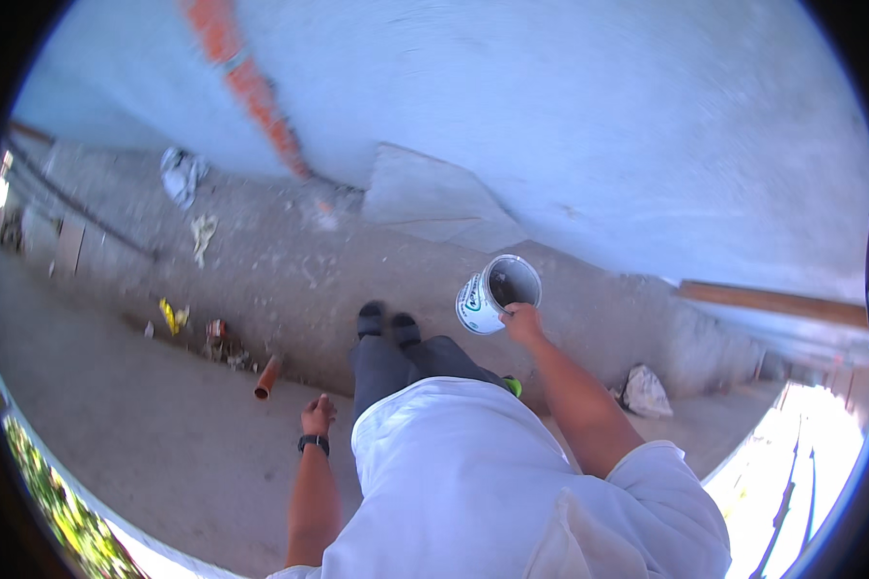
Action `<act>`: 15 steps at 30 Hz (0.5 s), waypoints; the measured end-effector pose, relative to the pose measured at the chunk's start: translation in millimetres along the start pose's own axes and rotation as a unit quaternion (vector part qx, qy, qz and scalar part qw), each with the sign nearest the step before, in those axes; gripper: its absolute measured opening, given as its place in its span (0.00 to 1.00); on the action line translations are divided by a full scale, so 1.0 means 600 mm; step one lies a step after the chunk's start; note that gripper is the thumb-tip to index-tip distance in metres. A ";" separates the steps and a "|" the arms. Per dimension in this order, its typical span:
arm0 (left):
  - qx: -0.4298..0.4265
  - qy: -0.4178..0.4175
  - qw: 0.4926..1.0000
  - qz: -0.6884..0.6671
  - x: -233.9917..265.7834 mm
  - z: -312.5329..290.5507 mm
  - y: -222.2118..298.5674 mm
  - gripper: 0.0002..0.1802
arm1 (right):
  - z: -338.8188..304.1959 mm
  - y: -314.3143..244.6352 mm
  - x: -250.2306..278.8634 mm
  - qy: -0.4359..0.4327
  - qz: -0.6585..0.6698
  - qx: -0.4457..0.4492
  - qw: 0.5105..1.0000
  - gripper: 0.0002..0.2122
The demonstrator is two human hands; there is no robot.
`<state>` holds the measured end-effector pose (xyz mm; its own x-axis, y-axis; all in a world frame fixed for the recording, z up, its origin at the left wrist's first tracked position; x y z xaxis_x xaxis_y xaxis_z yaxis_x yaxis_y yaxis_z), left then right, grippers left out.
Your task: The person removes a white plastic pipe fitting from a floor drain using a hammer and a cloth. They repeatedly strike the fitting to loosen it, then extract it from the drain opening.
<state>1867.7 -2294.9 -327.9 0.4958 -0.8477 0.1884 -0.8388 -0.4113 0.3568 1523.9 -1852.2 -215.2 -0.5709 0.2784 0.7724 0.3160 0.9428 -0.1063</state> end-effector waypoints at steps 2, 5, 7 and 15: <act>0.052 -0.073 0.994 0.061 -0.002 0.030 0.023 0.19 | -0.035 0.097 0.027 0.033 0.046 -0.114 0.992 0.16; -0.068 -0.294 0.661 0.687 0.004 0.069 0.086 0.22 | -0.089 0.212 0.055 0.066 0.112 -0.239 0.962 0.15; -0.097 -0.294 0.598 0.739 0.002 0.097 0.149 0.19 | -0.129 0.287 0.074 0.087 0.123 -0.295 0.943 0.15; -0.212 -0.245 0.274 0.906 -0.168 0.232 0.452 0.10 | -0.280 0.586 0.048 0.146 0.232 -0.444 0.853 0.18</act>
<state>1559.1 -2367.7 -377.5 -0.8235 0.4819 0.2994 0.5442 0.8201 0.1769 1745.6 -1543.6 -125.0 -0.0556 0.4037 0.9132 0.9800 0.1971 -0.0274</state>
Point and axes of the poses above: each hand's wrist, its own z-axis towards the middle knuckle, its own x-axis out of the back of the hand, y = z × x, the point moved 2 cm from there along z, towards the middle knuckle, and after that the axes turned 2 degrees about -x, right-handed, at the moved point
